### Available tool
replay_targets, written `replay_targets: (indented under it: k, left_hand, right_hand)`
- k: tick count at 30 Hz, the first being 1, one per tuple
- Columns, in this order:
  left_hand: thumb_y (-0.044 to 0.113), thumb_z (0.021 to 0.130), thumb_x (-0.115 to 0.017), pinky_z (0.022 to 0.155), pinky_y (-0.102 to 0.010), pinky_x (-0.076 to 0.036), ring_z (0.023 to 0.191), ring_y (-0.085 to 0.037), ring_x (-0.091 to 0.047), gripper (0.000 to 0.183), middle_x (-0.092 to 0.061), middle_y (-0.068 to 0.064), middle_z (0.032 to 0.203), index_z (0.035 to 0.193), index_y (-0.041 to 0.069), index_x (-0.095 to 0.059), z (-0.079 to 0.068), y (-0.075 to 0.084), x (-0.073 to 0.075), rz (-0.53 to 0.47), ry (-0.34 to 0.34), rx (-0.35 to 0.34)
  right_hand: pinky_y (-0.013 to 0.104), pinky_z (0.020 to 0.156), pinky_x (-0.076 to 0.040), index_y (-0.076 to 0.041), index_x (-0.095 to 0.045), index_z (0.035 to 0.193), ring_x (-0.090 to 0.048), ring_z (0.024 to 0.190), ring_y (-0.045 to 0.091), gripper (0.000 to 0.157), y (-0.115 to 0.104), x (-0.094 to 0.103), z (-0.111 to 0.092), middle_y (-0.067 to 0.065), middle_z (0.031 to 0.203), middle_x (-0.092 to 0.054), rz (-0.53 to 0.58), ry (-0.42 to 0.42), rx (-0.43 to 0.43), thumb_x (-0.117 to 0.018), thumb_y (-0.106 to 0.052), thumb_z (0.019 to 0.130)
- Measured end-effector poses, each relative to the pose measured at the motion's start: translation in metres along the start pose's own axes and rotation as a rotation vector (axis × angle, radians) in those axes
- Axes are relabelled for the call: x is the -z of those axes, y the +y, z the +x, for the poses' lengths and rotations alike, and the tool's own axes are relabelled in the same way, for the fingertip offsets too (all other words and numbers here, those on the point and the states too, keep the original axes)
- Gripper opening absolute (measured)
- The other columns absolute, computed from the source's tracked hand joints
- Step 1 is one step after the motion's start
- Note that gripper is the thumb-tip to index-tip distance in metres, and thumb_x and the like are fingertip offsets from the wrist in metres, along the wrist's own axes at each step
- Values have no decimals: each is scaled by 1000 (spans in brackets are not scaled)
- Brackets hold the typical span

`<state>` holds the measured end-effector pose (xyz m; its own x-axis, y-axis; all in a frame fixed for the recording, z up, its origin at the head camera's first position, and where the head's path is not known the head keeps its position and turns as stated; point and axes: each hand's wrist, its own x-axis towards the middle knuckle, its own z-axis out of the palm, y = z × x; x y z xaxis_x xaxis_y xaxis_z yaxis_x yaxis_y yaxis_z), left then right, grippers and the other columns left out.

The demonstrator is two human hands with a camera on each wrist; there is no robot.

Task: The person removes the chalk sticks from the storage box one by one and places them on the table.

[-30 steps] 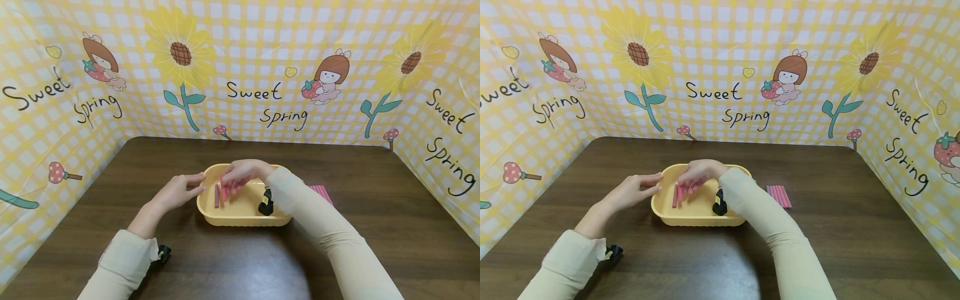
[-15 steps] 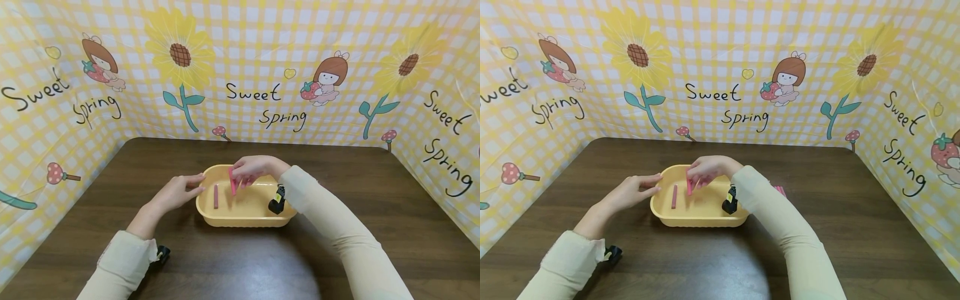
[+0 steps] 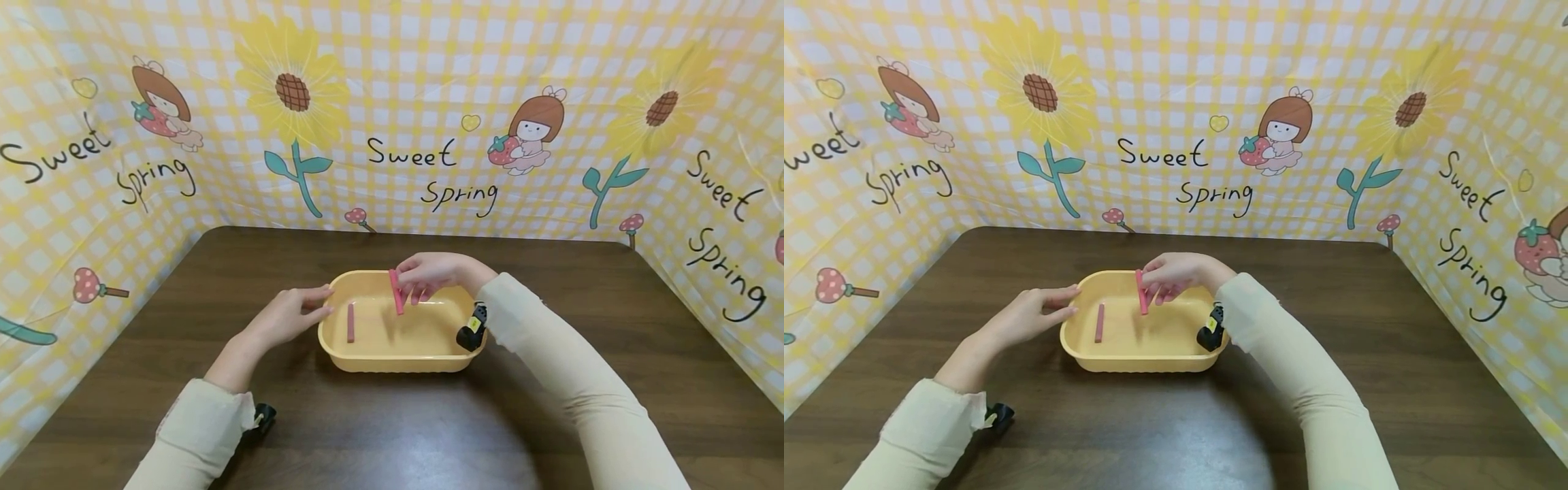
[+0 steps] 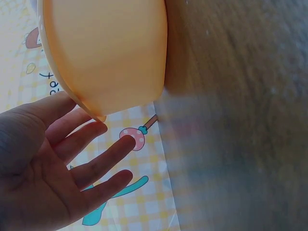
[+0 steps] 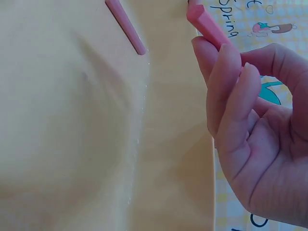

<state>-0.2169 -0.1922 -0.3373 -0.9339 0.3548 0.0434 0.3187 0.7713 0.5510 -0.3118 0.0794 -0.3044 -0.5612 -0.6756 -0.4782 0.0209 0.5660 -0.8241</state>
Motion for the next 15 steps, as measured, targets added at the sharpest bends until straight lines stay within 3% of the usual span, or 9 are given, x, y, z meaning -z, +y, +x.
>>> replay_targets:
  k: [15]
  left_hand:
    - [22,93,-58,98,-48,-46,121,-35,-54,47,-45,-19,140,134,2,-49,0,-1,0,1,-10,9]
  right_hand:
    - [18,56,-46,-6,-50,105,-59,63,8,14,19,9,-24,-1,80,-64,79,46,46,-42,-14,97]
